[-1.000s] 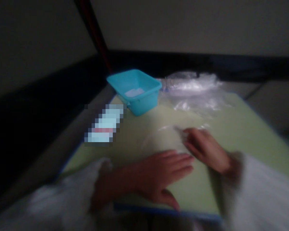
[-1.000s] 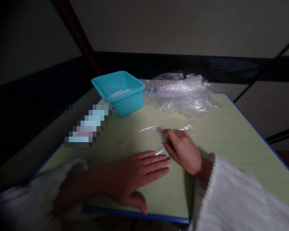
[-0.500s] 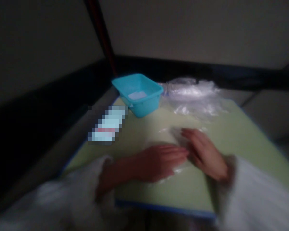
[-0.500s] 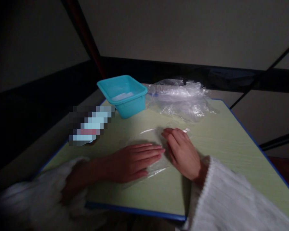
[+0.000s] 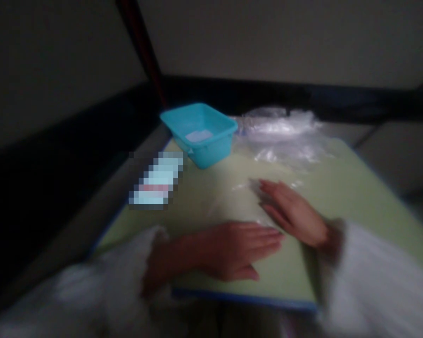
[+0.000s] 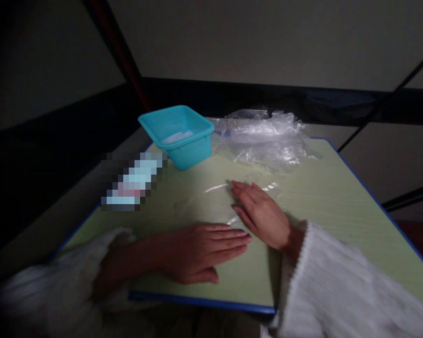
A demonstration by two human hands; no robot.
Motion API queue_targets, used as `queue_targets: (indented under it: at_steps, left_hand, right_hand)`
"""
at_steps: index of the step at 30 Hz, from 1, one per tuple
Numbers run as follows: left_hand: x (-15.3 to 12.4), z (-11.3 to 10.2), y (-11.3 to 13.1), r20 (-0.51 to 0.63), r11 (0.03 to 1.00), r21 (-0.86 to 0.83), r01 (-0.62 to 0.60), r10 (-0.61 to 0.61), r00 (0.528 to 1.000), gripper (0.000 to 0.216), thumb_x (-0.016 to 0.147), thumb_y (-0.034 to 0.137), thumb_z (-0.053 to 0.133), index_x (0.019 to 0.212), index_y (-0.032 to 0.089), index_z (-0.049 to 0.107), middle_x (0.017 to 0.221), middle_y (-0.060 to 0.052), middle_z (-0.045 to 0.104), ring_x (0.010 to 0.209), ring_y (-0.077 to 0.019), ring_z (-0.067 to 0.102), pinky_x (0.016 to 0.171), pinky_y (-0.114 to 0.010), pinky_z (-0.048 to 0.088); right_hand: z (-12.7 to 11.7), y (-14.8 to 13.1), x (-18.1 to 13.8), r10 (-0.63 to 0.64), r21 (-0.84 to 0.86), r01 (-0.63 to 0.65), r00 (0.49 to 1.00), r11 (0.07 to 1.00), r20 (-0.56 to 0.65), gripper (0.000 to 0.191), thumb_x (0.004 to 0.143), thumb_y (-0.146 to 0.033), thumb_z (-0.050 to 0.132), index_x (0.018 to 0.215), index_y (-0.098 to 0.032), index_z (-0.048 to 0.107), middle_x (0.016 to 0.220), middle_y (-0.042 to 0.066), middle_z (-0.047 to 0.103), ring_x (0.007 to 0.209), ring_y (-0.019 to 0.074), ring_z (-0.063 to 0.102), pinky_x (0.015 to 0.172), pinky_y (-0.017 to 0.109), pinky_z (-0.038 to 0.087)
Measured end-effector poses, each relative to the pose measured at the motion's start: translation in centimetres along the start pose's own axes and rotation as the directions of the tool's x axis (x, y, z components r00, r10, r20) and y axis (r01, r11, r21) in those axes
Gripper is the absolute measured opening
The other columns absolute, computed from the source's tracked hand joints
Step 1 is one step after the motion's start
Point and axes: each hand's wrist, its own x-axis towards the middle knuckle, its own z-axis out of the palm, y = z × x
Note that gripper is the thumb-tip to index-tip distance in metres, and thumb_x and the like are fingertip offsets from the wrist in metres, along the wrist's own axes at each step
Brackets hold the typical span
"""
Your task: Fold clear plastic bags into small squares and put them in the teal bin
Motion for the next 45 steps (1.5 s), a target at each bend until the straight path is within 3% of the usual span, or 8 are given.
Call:
queue_targets:
  at_steps: [7,12,16,19,22,24,28,45]
  left_hand:
    - [0.1,0.0,0.1,-0.004,0.999,-0.042,0.016,-0.017,1.000,0.059,0.093,0.039,0.036,0.139,0.002,0.033,0.149,-0.015,0.028,0.141,-0.0225,0.020,0.116,-0.038,0.017]
    - [0.0,-0.2,0.2,-0.008,0.999,-0.043,0.016,-0.016,1.000,0.059,0.094,0.041,0.036,0.140,0.004,0.034,0.149,-0.014,0.030,0.140,-0.0229,0.021,0.116,-0.037,0.018]
    - [0.0,-0.6,0.4,-0.002,1.000,-0.031,-0.001,0.001,1.000,0.060,0.093,0.043,0.036,0.140,0.005,0.033,0.149,-0.014,0.029,0.140,-0.0236,0.022,0.116,-0.036,0.018]
    - [-0.1,-0.9,0.1,-0.033,1.000,-0.013,-0.009,0.008,0.999,0.063,0.093,0.046,0.035,0.140,0.004,0.032,0.150,-0.015,0.027,0.140,-0.0233,0.021,0.117,-0.035,0.017]
    - [-0.4,-1.2,-1.0,-0.135,0.986,0.032,0.163,-0.158,0.978,0.062,0.094,0.041,0.034,0.141,0.001,0.027,0.150,-0.018,0.024,0.141,-0.0242,0.018,0.117,-0.037,0.017]
    - [-0.7,-1.0,-2.2,-0.219,0.945,0.066,0.322,-0.301,0.928,0.060,0.094,0.037,0.032,0.141,0.001,0.025,0.151,-0.019,0.022,0.141,-0.0249,0.016,0.116,-0.041,0.019]
    - [-1.4,-0.5,-4.2,-0.235,0.885,0.092,0.457,-0.427,0.874,0.056,0.095,0.034,0.030,0.141,0.002,0.026,0.150,-0.019,0.024,0.141,-0.0235,0.017,0.115,-0.043,0.020]
    - [-2.4,0.1,-5.2,-0.150,0.853,0.079,0.515,-0.501,0.852,0.055,0.095,0.031,0.030,0.143,0.005,0.022,0.152,-0.018,0.019,0.142,-0.0222,0.013,0.115,-0.043,0.019]
  right_hand:
    - [-0.8,0.6,0.2,0.011,-0.032,-0.012,0.999,0.999,-0.041,0.042,0.091,-0.024,0.044,0.132,-0.015,0.041,0.130,0.017,0.054,0.119,0.0277,0.051,0.101,0.052,0.039]
    - [-2.0,2.8,-0.1,0.096,-0.152,-0.108,0.992,0.982,-0.085,0.044,0.090,-0.018,0.038,0.134,-0.016,0.041,0.132,0.015,0.053,0.121,0.0296,0.050,0.105,0.057,0.032]
    - [-1.8,3.4,-0.2,0.174,-0.101,-0.183,0.980,0.978,-0.093,0.043,0.092,-0.020,0.033,0.134,-0.016,0.041,0.129,0.014,0.056,0.118,0.0281,0.054,0.102,0.054,0.039]
    - [-1.0,2.9,0.0,0.143,-0.053,-0.144,0.989,0.988,-0.034,0.043,0.094,-0.025,0.032,0.136,-0.017,0.040,0.131,0.014,0.055,0.120,0.0265,0.052,0.099,0.051,0.043]
    - [-0.3,2.0,0.2,0.065,-0.043,-0.063,0.997,0.997,0.043,0.046,0.095,-0.029,0.034,0.138,-0.016,0.038,0.137,0.015,0.048,0.127,0.0262,0.045,0.103,0.051,0.040]
    - [0.0,1.3,0.2,0.031,-0.053,-0.026,0.995,0.998,0.098,0.051,0.095,-0.033,0.037,0.142,-0.014,0.033,0.143,0.016,0.041,0.132,0.0265,0.038,0.106,0.052,0.034]
    - [0.7,0.0,-0.1,-0.028,-0.074,0.042,0.982,0.996,0.184,0.065,0.095,-0.044,0.036,0.147,-0.009,0.019,0.149,0.019,0.028,0.138,0.0270,0.025,0.110,0.050,0.028]
    - [2.1,0.0,-1.2,-0.025,-0.073,0.034,0.992,0.997,0.124,0.073,0.093,-0.056,0.031,0.147,-0.008,0.019,0.148,0.020,0.029,0.137,0.0294,0.025,0.109,0.049,0.030]
